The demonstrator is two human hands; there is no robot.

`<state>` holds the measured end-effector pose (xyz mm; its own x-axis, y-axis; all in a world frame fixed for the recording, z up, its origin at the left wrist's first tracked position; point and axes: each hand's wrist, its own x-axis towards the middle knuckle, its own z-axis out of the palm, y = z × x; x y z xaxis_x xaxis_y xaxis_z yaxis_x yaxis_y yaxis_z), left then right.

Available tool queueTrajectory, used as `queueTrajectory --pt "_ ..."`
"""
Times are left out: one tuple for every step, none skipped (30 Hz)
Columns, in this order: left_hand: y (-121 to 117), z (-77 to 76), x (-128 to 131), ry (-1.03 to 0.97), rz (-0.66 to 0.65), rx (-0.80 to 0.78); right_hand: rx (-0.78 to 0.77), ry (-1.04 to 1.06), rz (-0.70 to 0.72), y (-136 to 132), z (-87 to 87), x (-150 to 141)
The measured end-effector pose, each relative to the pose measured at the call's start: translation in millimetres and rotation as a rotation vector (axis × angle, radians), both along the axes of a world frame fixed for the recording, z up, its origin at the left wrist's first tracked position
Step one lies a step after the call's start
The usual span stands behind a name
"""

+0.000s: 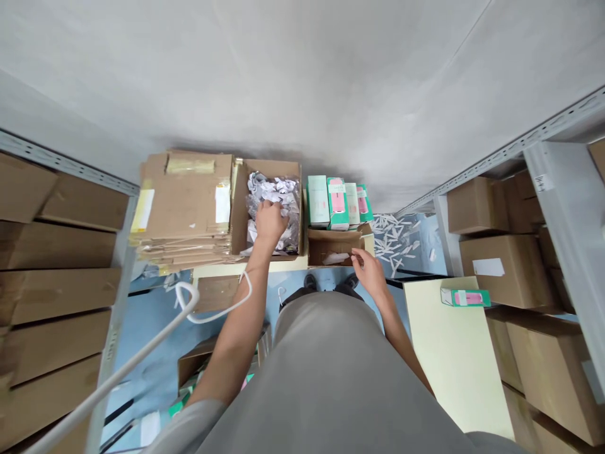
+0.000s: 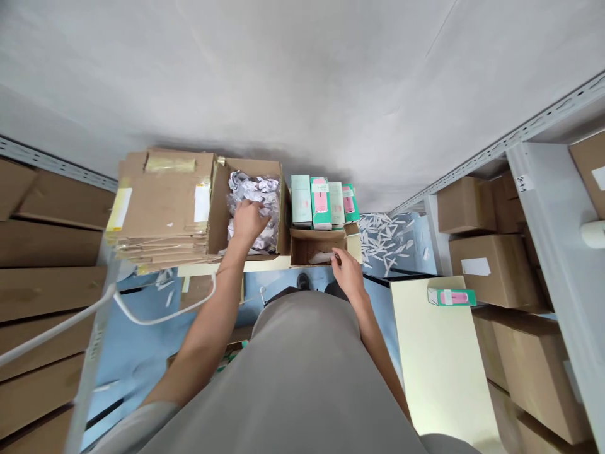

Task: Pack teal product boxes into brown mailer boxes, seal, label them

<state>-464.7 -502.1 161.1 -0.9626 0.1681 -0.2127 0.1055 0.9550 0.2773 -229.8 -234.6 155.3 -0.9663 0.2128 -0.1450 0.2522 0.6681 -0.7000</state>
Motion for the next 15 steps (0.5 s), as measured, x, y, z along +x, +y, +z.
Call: queueTrajectory --pt "-2.4 1.5 1.2 -0.005 0.005 0.004 -0.005 -0.006 -0.006 1.3 -0.5 0.7" --pt "-4.4 2.6 2.3 -0.015 0.008 -0.001 -0.010 -0.013 -0.010 2.3 -1.1 1.3" --pt "-5.5 3.0 3.0 -0.025 0.007 -0.013 -0.012 -0.017 -0.010 3.0 -1.7 1.6" --pt "-5.5 2.7 3.2 -0.027 -0.006 -0.026 -0.013 -0.019 -0.009 3.3 -2.3 1.6" --pt "-4.4 1.8 2.6 -0.018 -0.028 -0.031 -0.011 -0.018 -0.007 3.6 -2.8 1.4" --pt "-2.2 0.3 1.2 0.002 -0.059 -0.025 -0.009 -0.016 -0.005 3.7 -3.2 1.0" --pt "0.8 -1.6 -1.0 0.027 -0.089 -0.008 -0.006 -0.014 -0.003 3.8 -3.4 0.3" --pt "4.4 -3.8 -3.9 0.051 -0.114 0.015 -0.001 -0.013 -0.003 4.0 -3.3 -0.5" --pt "8.1 -6.1 -7.2 0.068 -0.135 0.038 0.004 -0.012 -0.001 4.4 -3.1 -1.3" --pt "11.5 -8.4 -10.6 0.076 -0.150 0.057 0.009 -0.013 0.001 5.0 -2.7 -2.2" --pt "14.2 -10.5 -13.9 0.076 -0.160 0.073 0.011 -0.013 0.005 5.7 -2.2 -2.9" --pt "16.1 -12.3 -16.7 0.076 -0.167 0.089 0.010 -0.012 0.010 6.6 -1.7 -3.5" --pt "17.1 -13.8 -18.9 0.080 -0.169 0.109 0.008 -0.009 0.013 7.7 -1.1 -3.9" --pt "17.3 -14.9 -20.1 0.093 -0.164 0.131 0.003 -0.005 0.016 8.8 -0.7 -4.1" --pt "16.7 -15.3 -20.3 0.115 -0.149 0.154 -0.002 -0.002 0.017 9.8 -0.4 -4.2"
